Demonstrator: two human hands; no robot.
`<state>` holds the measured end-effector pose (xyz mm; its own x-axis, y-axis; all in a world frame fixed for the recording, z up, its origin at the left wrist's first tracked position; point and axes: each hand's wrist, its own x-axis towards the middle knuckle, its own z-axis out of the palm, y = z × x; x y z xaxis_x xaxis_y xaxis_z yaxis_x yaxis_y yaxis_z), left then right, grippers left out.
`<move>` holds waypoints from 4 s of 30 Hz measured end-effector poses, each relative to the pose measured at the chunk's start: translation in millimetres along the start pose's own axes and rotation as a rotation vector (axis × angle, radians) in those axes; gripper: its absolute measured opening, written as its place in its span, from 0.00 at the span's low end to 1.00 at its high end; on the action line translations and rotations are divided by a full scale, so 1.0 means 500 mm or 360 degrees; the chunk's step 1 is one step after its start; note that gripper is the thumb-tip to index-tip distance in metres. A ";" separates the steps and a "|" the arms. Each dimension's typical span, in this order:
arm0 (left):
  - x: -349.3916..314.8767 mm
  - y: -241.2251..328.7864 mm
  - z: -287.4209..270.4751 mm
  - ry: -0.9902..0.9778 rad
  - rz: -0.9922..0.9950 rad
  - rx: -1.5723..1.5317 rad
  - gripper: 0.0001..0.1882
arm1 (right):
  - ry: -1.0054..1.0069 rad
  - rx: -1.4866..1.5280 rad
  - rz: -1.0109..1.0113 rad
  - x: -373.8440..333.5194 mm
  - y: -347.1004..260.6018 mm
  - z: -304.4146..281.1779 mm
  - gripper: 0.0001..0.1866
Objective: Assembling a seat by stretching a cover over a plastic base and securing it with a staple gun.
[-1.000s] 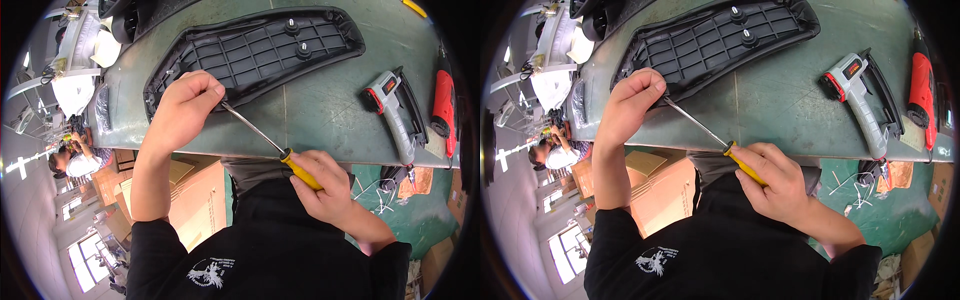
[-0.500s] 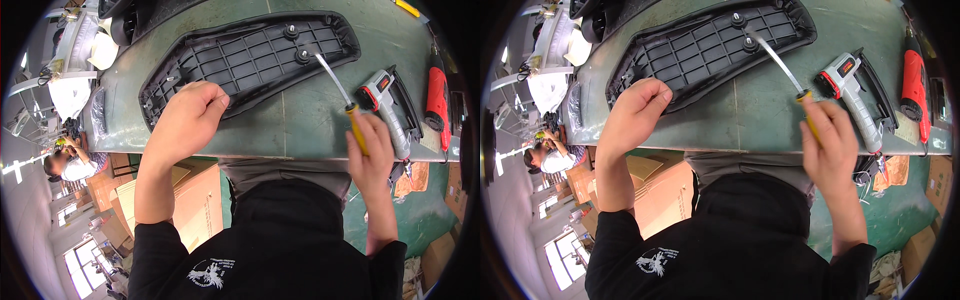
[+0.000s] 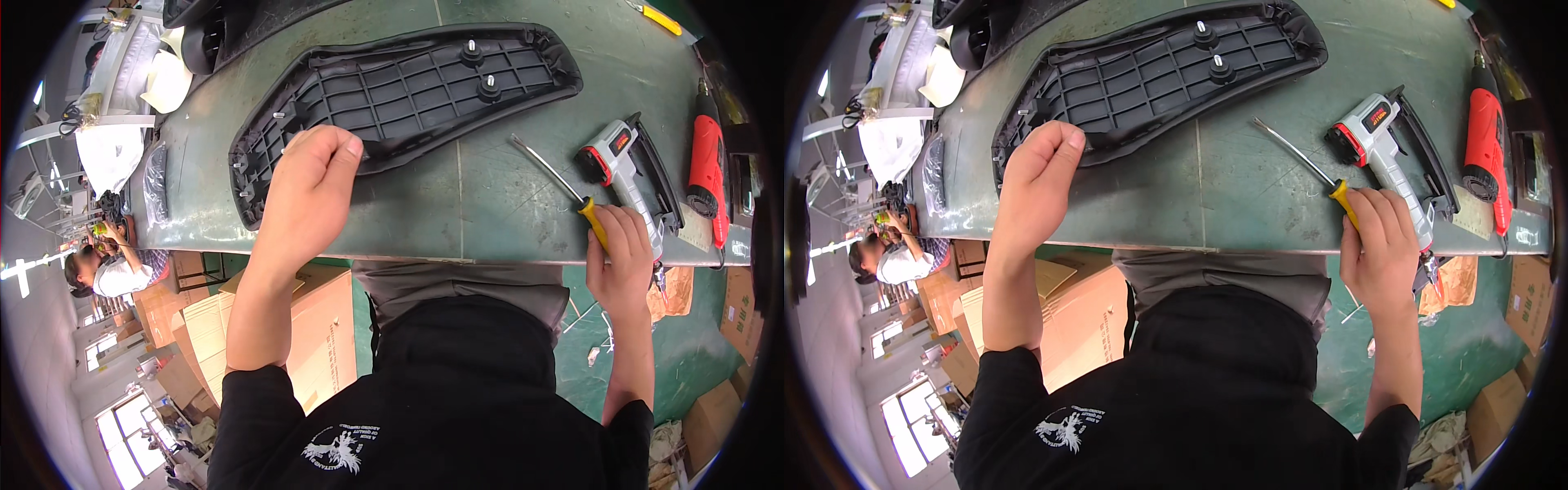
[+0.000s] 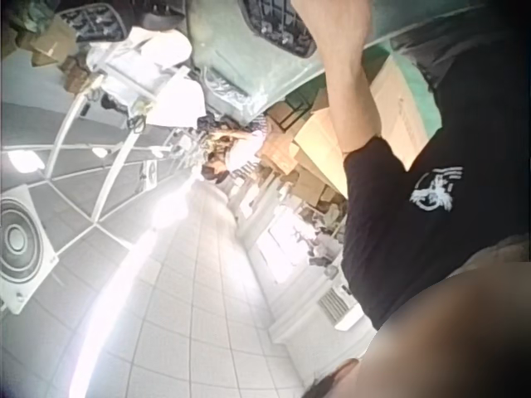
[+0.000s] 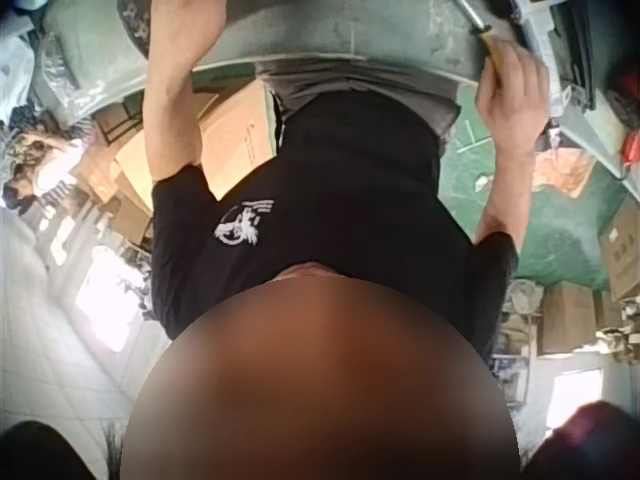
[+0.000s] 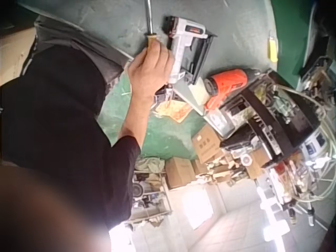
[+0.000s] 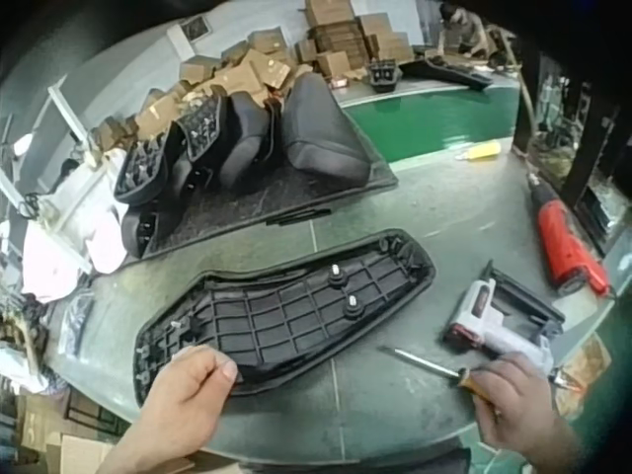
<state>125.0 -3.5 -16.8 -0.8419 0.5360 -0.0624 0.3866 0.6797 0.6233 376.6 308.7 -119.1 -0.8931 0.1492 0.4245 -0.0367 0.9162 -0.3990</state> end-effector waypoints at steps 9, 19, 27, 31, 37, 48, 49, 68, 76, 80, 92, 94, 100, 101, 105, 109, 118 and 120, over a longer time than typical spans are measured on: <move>-0.011 -0.014 0.014 0.0082 -0.0011 -0.0085 0.11 | 0.0149 0.0352 -0.0226 0.170 -0.148 0.037 0.14; -0.017 -0.020 0.028 0.0134 0.0079 -0.0167 0.10 | 0.0203 0.0649 -0.0615 0.311 -0.251 0.201 0.05; -0.023 -0.029 0.030 0.0185 0.0109 -0.0231 0.09 | 0.0158 0.0060 -0.0880 0.320 -0.286 0.172 0.07; -0.021 -0.025 0.035 0.0250 0.0133 -0.0154 0.09 | 0.0199 0.0076 -0.0848 0.328 -0.278 0.183 0.06; -0.020 -0.021 0.031 0.0251 0.0189 -0.0071 0.10 | 0.0232 0.0844 -0.0179 0.316 -0.243 0.146 0.04; 0.001 0.010 0.009 0.0051 0.0095 0.0253 0.10 | -0.0458 0.0978 -0.0320 0.100 -0.258 0.165 0.09; 0.004 0.011 0.012 0.0045 0.0021 0.0197 0.09 | -0.0455 0.0991 -0.0299 0.095 -0.252 0.165 0.09; -0.085 -0.069 0.117 0.0573 0.1019 0.0491 0.18 | -0.0258 0.0028 0.0046 0.118 -0.057 0.008 0.23; -0.139 -0.117 0.182 0.0784 0.1188 0.0548 0.18 | -0.0590 -0.0248 0.0250 0.057 -0.074 -0.010 0.25; -0.152 -0.133 0.213 0.0864 0.1140 0.0522 0.17 | -0.0871 0.0081 0.0457 0.044 -0.080 -0.069 0.17; -0.174 -0.144 0.269 0.1087 0.1113 0.0700 0.07 | -0.1013 0.0682 0.0353 0.081 -0.196 -0.071 0.25; -0.177 -0.145 0.271 0.1039 0.1105 0.0639 0.07 | -0.1001 0.0687 0.0298 0.082 -0.196 -0.060 0.26; -0.172 -0.161 0.292 0.1178 0.1135 0.0597 0.08 | -0.0999 0.0527 0.0180 0.104 -0.199 -0.065 0.26; -0.172 -0.162 0.292 0.1182 0.1132 0.0587 0.08 | -0.0997 0.0456 0.0163 0.109 -0.202 -0.068 0.25; -0.168 -0.162 0.289 0.1154 0.1158 0.0556 0.07 | -0.0927 0.0252 0.0025 0.126 -0.206 -0.069 0.25; -0.170 -0.164 0.287 0.1132 0.1157 0.0545 0.06 | -0.0967 0.0140 -0.0002 0.136 -0.209 -0.073 0.26; -0.168 -0.164 0.291 0.1156 0.1134 0.0550 0.07 | -0.0982 0.0101 -0.0054 0.160 -0.225 -0.098 0.27; -0.174 -0.160 0.285 0.1133 0.1103 0.0565 0.08 | -0.0976 0.0166 -0.0024 0.153 -0.217 -0.113 0.28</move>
<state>220.9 -33.0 -172.3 -0.3770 0.5237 0.7640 0.8588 0.5066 0.0765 337.4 241.7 2.5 -0.9860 -0.1326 -0.1012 -0.0671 0.8707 -0.4873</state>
